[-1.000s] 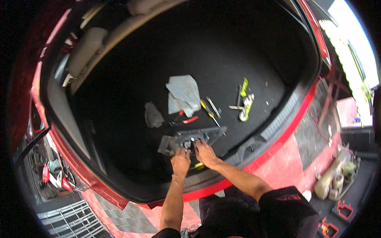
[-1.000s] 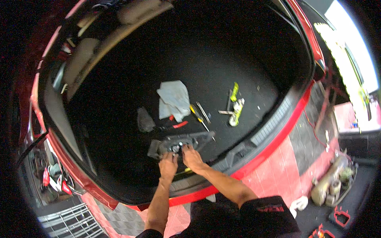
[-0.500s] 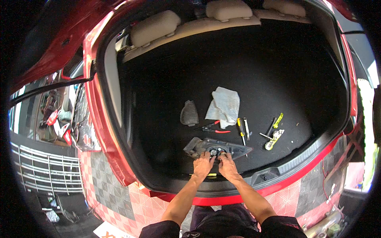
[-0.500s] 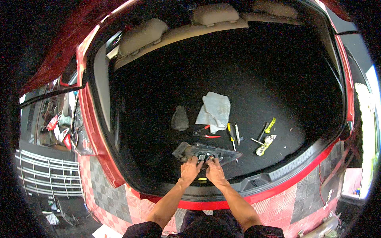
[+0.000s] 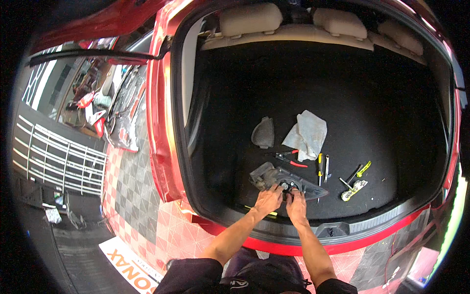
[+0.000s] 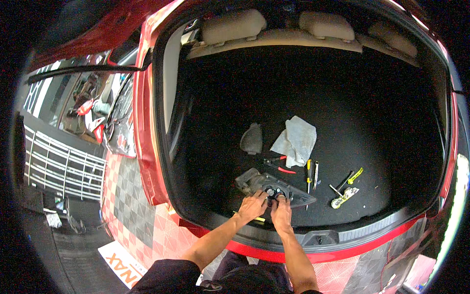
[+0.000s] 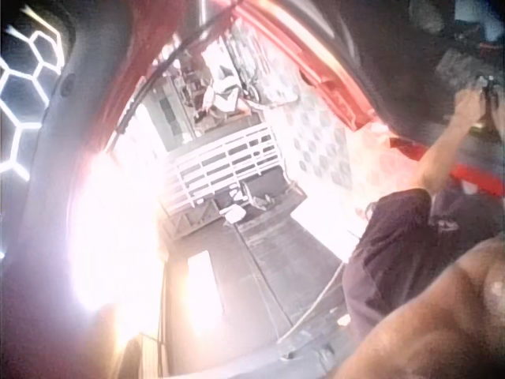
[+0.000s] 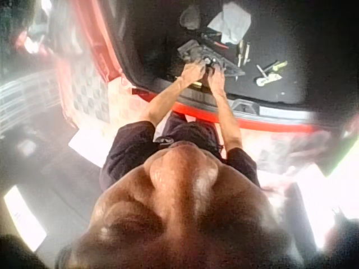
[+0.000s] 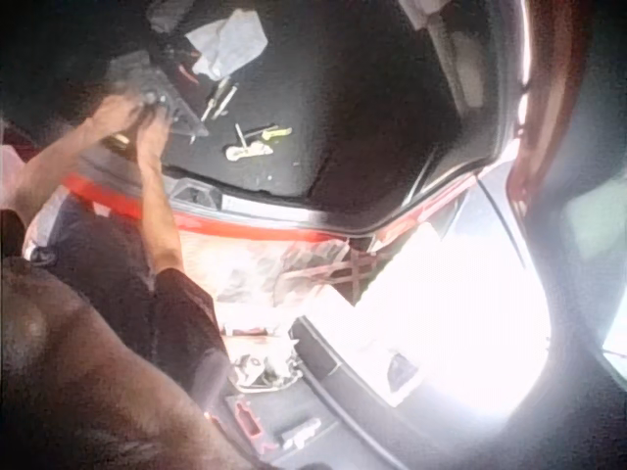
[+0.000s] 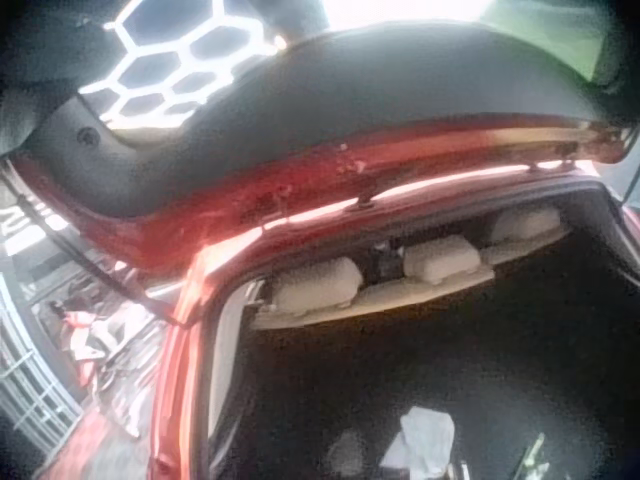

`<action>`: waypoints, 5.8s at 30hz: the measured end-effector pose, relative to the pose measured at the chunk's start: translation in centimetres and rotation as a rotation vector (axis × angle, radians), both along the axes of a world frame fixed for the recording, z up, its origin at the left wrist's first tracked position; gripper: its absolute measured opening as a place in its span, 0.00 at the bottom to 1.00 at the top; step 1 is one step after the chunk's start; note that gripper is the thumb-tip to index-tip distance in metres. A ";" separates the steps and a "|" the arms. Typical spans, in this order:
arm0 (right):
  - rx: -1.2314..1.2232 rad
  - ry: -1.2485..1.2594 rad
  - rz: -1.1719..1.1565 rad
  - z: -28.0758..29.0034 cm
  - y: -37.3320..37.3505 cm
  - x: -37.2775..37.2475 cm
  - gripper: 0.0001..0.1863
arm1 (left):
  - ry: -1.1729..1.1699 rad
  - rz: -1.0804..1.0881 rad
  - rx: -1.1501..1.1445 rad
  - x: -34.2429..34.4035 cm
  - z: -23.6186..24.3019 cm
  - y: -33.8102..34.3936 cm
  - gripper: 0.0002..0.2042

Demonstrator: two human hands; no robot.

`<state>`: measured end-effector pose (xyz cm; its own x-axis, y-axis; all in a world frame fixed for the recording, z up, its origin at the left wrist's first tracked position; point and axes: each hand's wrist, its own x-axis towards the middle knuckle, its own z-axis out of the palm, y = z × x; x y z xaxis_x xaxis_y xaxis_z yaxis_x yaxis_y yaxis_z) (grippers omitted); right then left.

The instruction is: The person removes a tail light assembly from a red car and places it in the trunk. They then retrieve a small container of screws from the car's interior and return to the trunk to work on the assembly. Using a screwdriver, the person unscrews fasteners on the tail light housing and removes a red plastic cover.

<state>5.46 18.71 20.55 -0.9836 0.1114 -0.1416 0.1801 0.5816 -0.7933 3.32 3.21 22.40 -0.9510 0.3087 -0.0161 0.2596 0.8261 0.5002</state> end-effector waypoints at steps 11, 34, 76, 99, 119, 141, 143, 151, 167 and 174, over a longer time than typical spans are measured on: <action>-0.183 -0.033 0.031 -1.4 0.1 -1.2 0.13 | -0.160 0.207 0.199 0.5 -0.6 0.1 0.21; 0.299 -0.129 0.127 1.4 -3.0 -2.6 0.23 | -0.818 1.068 1.234 -2.8 -7.6 -3.7 0.59; 0.003 -0.402 0.000 0.8 2.2 -5.1 0.19 | -0.442 1.241 1.381 -0.8 -4.9 2.4 0.39; -0.631 -0.317 -0.325 0.6 4.3 -2.2 0.14 | -0.518 1.299 1.463 -0.3 -5.3 -0.7 0.38; 0.376 -0.219 -0.282 -11.2 12.4 1.3 0.19 | -1.014 0.988 1.332 4.8 -5.4 -3.4 0.60; 0.059 -0.162 -0.113 14.0 21.9 9.3 0.13 | 0.045 -0.153 0.276 8.5 7.8 0.5 0.35; 0.105 -0.325 0.036 19.1 20.8 11.2 0.10 | 0.037 -0.270 0.210 9.6 10.5 1.2 0.39; -0.252 -0.666 0.402 19.2 10.0 13.0 0.11 | -0.409 -0.312 0.120 17.9 10.6 -8.1 0.21; -0.131 0.058 0.304 13.5 -29.2 14.3 0.23 | -0.589 0.507 0.471 31.3 17.0 -40.0 0.20; 0.512 0.273 0.187 14.6 -37.7 14.3 0.34 | -0.496 0.609 0.498 32.3 16.8 -45.0 0.22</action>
